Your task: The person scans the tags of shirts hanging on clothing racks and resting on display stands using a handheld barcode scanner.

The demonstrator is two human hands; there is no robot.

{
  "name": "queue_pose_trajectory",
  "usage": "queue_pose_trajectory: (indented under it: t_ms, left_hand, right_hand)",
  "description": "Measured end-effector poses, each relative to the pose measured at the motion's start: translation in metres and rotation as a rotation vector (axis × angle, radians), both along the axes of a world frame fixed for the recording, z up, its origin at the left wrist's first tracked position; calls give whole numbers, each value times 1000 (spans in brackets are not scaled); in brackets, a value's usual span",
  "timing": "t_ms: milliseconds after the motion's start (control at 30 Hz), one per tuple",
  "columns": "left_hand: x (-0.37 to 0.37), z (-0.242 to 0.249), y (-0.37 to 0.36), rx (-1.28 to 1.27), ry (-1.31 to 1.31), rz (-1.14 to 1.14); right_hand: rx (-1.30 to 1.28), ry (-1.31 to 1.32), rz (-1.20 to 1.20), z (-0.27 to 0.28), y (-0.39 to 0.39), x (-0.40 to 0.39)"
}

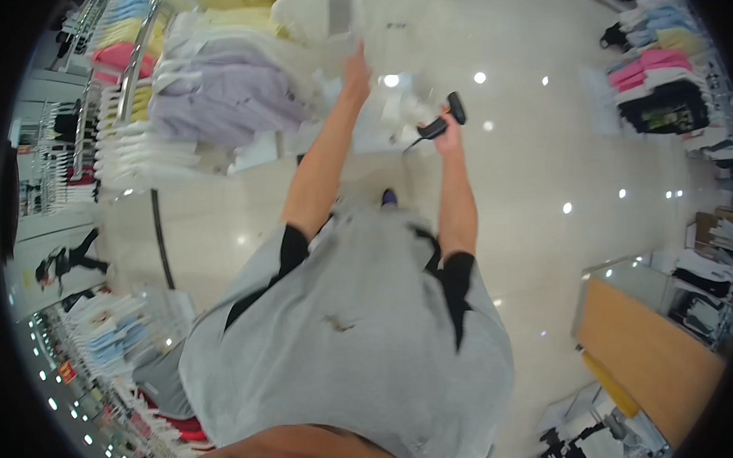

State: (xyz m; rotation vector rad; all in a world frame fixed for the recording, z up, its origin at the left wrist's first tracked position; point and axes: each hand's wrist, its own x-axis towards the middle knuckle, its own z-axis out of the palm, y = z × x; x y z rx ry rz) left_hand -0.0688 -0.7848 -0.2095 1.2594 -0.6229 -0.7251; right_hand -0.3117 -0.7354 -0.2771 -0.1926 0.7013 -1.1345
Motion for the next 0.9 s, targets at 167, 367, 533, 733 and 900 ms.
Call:
queue_pose_trajectory:
  t_ms: [167, 367, 533, 733, 900]
  left_hand:
    - [18, -53, 79, 502, -315, -240]
    - [18, -106, 126, 751, -328, -343]
    - [14, -182, 110, 824, -398, -544]
    - [-9, -296, 97, 784, -718, -822]
    - [-5, -440, 47, 774, -960, -820]
  right_hand:
    - [46, 734, 305, -5, -11, 37]
    - [309, 806, -50, -102, 113, -31]
    - [437, 958, -322, -129, 192, -75]
    - [358, 1377, -389, -233, 255, -71]
    - [478, 1284, -313, -282, 238, -49]
